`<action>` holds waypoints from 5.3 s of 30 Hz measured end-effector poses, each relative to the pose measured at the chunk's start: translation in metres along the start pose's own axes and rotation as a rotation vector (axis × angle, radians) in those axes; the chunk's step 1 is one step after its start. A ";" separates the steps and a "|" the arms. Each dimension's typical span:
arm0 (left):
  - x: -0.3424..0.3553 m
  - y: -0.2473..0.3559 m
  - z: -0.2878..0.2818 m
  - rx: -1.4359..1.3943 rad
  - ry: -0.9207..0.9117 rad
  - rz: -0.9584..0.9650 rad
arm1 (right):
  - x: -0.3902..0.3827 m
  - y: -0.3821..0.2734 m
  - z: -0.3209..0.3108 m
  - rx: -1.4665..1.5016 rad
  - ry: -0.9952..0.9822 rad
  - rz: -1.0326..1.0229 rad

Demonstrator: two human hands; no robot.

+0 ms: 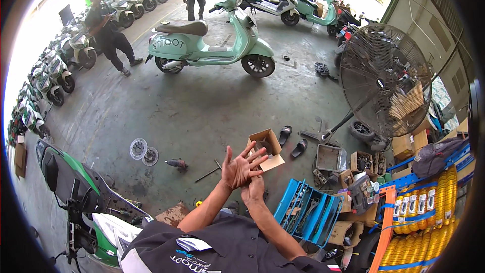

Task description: The person handles small parts from a box by hand, then fits a plastic front panel onto the handlebar assembly of a scooter, and tightens screws on the panel using a screwdriver.

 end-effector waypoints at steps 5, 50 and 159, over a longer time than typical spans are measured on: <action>-0.004 0.043 -0.029 0.609 0.389 0.532 | -0.037 -0.029 0.021 -0.234 -0.304 0.119; -0.036 -0.023 0.021 1.834 0.859 0.210 | 0.025 -0.061 -0.025 -0.837 -0.290 -0.140; -0.221 -0.054 -0.004 0.709 0.981 1.442 | -0.074 0.049 0.095 -1.267 -1.649 -0.286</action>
Point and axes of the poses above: each hand's wrist, its own x-axis towards the middle knuckle, its own z-axis out of the palm, y = z × x, the point moved 1 cm from there along x, towards the middle knuckle, and after that the axes turned 9 degrees about -z, right-handed, at the moved point
